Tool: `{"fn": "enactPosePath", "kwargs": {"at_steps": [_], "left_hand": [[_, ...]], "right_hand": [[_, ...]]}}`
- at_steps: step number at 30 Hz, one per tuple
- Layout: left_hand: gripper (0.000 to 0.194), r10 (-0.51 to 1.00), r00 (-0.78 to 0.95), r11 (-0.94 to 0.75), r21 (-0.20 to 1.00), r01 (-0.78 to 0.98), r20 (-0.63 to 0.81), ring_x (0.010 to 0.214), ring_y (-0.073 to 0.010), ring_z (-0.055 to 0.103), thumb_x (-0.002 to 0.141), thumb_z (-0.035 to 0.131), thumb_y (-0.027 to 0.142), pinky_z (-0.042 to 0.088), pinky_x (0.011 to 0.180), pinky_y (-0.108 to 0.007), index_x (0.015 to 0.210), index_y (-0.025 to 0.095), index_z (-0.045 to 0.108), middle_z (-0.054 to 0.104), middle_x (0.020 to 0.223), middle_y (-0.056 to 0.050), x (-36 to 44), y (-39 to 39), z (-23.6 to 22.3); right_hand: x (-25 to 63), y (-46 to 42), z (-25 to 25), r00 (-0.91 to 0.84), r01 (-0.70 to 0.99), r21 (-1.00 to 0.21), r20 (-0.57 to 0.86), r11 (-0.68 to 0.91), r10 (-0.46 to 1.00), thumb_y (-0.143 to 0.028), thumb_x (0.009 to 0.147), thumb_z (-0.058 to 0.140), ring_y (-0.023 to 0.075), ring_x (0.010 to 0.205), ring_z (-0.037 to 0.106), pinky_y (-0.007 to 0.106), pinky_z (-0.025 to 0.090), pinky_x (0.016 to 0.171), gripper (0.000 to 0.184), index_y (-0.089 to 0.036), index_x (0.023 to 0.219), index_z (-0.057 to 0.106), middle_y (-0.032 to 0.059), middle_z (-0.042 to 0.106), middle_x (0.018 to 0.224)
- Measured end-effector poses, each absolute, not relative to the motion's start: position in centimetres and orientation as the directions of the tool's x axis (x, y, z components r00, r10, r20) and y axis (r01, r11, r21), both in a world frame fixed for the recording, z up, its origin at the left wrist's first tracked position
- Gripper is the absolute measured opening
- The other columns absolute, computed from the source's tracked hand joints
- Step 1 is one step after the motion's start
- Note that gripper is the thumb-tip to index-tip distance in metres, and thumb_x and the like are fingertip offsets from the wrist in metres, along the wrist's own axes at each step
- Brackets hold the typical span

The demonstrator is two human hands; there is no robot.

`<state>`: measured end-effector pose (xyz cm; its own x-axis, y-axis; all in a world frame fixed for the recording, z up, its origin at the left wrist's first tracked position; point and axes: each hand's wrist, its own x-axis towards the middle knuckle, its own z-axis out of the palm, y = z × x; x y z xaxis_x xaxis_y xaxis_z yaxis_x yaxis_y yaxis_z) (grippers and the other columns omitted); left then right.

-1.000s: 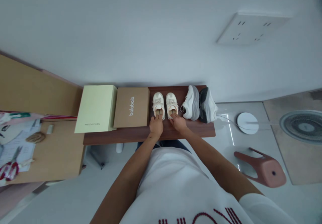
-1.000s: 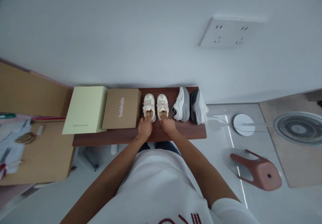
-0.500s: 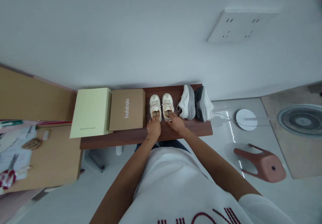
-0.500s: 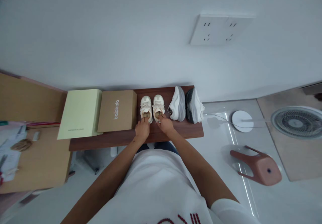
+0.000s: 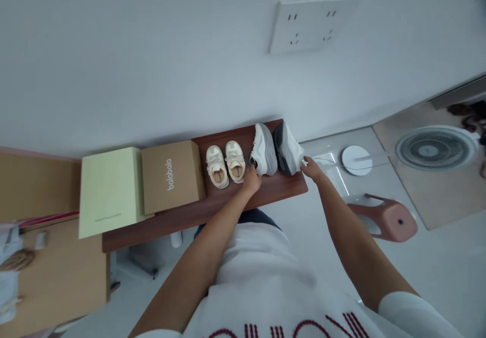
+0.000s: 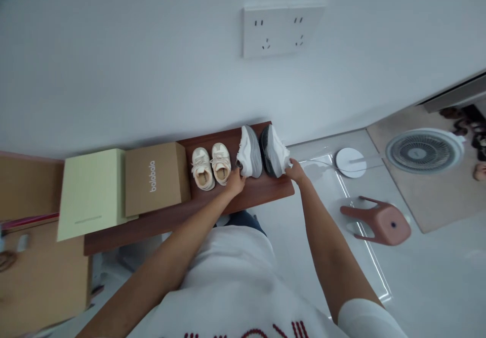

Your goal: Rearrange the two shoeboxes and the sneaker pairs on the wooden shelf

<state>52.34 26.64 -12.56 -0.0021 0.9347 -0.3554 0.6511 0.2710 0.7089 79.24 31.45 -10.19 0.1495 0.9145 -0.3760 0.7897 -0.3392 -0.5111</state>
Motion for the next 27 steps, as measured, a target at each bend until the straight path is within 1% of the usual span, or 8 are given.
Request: {"fn": "enactPosePath", "kwargs": {"at_steps": [2,4,7,9,13,16,20,27], "left_hand": [[0.036,0.917,-0.003,0.294,0.670,0.682,-0.400,0.124,-0.0358,0.060,0.085,0.063,0.014,0.044,0.106,-0.047,0.121,0.008,0.060,0.063,0.125,-0.026,52.8,27.6,-13.0],[0.031,0.909,0.013,0.291,0.655,0.698,-0.417,0.122,-0.0353,0.061,0.084,0.066,0.016,0.045,0.103,-0.044,0.115,0.009,0.062,0.064,0.123,-0.026,53.1,28.3,-13.0],[0.027,0.918,0.038,0.252,0.655,0.712,-0.394,0.119,-0.0325,0.062,0.086,0.066,0.018,0.046,0.101,-0.041,0.112,0.011,0.062,0.066,0.120,-0.022,53.3,28.6,-12.6],[0.026,0.937,0.056,0.199,0.659,0.725,-0.344,0.118,-0.0302,0.062,0.088,0.063,0.018,0.046,0.101,-0.040,0.113,0.013,0.060,0.067,0.119,-0.019,53.3,28.6,-12.0],[0.025,0.969,0.087,0.080,0.625,0.777,-0.232,0.122,-0.0279,0.058,0.093,0.056,0.017,0.042,0.105,-0.040,0.117,0.013,0.058,0.066,0.121,-0.017,53.6,28.3,-10.6],[0.022,0.967,0.127,0.019,0.560,0.829,-0.221,0.120,-0.0281,0.057,0.094,0.054,0.017,0.042,0.103,-0.040,0.116,0.014,0.058,0.066,0.118,-0.016,54.2,28.3,-9.4],[0.022,0.945,0.195,-0.052,0.469,0.882,-0.262,0.117,-0.0289,0.058,0.096,0.054,0.021,0.045,0.097,-0.039,0.116,0.013,0.057,0.067,0.112,-0.017,55.3,28.2,-7.8],[0.022,0.917,0.243,-0.117,0.366,0.923,-0.317,0.119,-0.0290,0.058,0.099,0.049,0.021,0.048,0.093,-0.040,0.117,0.013,0.057,0.068,0.110,-0.017,55.7,28.0,-7.1]], "right_hand": [[79.7,31.6,-10.7,0.082,0.798,-0.490,-0.487,-0.350,0.870,-0.018,0.076,0.068,0.0238,0.084,0.067,0.032,0.054,0.075,0.043,-0.007,0.117,0.064,0.0146,0.073,0.101],[79.8,31.7,-10.8,0.026,0.820,-0.467,-0.549,-0.332,0.836,-0.019,0.073,0.072,0.0215,0.079,0.065,0.030,0.053,0.071,0.037,-0.011,0.108,0.066,0.0105,0.073,0.094],[80.0,32.0,-10.5,-0.007,0.849,-0.456,-0.515,-0.268,0.857,-0.024,0.070,0.076,0.0211,0.082,0.062,0.030,0.050,0.076,0.031,-0.015,0.098,0.066,0.0060,0.071,0.092],[80.4,32.3,-9.9,-0.068,0.874,-0.455,-0.463,-0.171,0.884,-0.029,0.071,0.075,0.0210,0.083,0.062,0.030,0.049,0.077,0.029,-0.016,0.096,0.066,0.0039,0.070,0.090],[80.5,32.8,-8.4,-0.225,0.916,-0.389,-0.289,0.101,0.931,-0.031,0.080,0.070,0.0252,0.091,0.063,0.030,0.047,0.080,0.030,-0.015,0.104,0.069,0.0081,0.071,0.092],[79.4,32.7,-7.2,-0.284,0.932,-0.296,-0.236,0.210,0.929,-0.029,0.084,0.067,0.0299,0.104,0.062,0.033,0.046,0.087,0.031,-0.014,0.112,0.068,0.0129,0.071,0.101],[77.0,32.2,-6.1,-0.312,0.944,-0.199,-0.288,0.262,0.905,-0.024,0.088,0.065,0.0312,0.110,0.059,0.035,0.046,0.091,0.025,-0.015,0.111,0.067,0.0170,0.069,0.109],[74.2,31.3,-6.0,-0.301,0.953,-0.138,-0.349,0.268,0.887,-0.020,0.092,0.060,0.0309,0.114,0.058,0.035,0.046,0.089,0.016,-0.016,0.107,0.066,0.0188,0.067,0.113]]}}
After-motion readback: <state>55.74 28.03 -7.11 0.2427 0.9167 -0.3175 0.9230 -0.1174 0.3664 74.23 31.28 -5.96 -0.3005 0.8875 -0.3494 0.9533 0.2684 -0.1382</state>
